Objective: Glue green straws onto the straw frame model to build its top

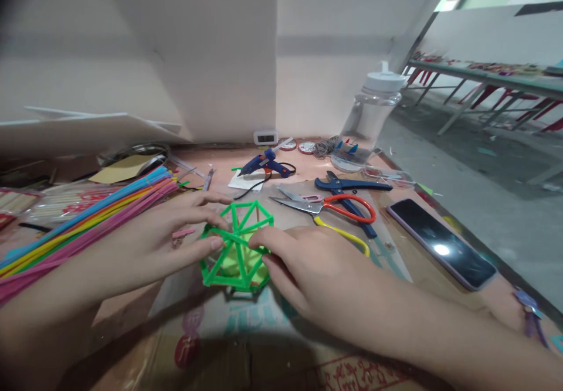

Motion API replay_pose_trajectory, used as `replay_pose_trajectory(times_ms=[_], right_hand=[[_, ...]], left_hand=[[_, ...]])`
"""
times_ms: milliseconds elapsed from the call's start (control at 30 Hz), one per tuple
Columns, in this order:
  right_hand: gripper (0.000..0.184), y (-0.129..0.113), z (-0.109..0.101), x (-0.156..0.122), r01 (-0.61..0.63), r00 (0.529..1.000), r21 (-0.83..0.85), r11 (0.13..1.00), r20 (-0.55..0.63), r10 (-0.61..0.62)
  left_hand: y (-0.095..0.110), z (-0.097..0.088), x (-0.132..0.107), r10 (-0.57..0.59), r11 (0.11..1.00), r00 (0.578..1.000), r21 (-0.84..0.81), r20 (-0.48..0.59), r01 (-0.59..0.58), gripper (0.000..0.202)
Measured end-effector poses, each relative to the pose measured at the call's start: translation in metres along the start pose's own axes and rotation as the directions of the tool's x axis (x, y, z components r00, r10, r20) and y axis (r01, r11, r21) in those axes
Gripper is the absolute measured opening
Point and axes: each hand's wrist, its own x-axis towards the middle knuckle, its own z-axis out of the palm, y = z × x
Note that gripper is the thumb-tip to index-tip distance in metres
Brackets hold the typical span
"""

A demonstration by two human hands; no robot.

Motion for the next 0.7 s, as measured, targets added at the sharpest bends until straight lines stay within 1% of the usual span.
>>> replay_pose_trajectory(times_ms=[67,167,267,367,433,500,600,700], right_hand=[[0.017,0.000,0.004,0.002,0.032,0.999,-0.053,0.998,-0.039,-0.035],[0.018,-0.002,0.009,0.008,0.067,0.989,-0.166,0.984,-0.122,-0.088],[0.019,-0.005,0.012,0.013,0.079,0.984,-0.224,0.971,-0.138,-0.112],[0.019,-0.005,0.013,0.016,0.076,0.986,-0.216,0.973,-0.131,-0.106],[0.019,-0.004,0.013,0.017,0.065,0.985,-0.208,0.976,-0.146,-0.096],[0.020,-0.002,0.013,0.017,0.037,0.985,-0.197,0.980,-0.158,-0.069],[0.020,0.000,0.013,0.018,-0.007,0.993,-0.166,0.986,-0.119,-0.013],[0.021,0.000,0.012,0.019,-0.030,0.997,-0.151,0.988,-0.073,0.020]], left_hand=[[0.002,0.003,0.001,0.004,1.000,1.000,0.002,0.026,-0.004,0.022],[0.002,0.009,0.006,-0.036,0.999,0.998,-0.023,0.050,0.037,0.022],[0.002,0.011,0.010,-0.073,0.994,0.995,-0.075,0.061,0.077,0.020],[0.004,0.013,0.012,-0.094,0.987,0.993,-0.125,0.074,0.103,0.019],[0.005,0.014,0.012,-0.092,0.982,0.992,-0.159,0.085,0.105,0.019],[0.006,0.015,0.011,-0.081,0.979,0.992,-0.181,0.097,0.098,0.024],[0.007,0.016,0.010,-0.063,0.979,0.992,-0.186,0.113,0.084,0.029],[0.007,0.016,0.010,-0.052,0.976,0.992,-0.206,0.116,0.076,0.027]])
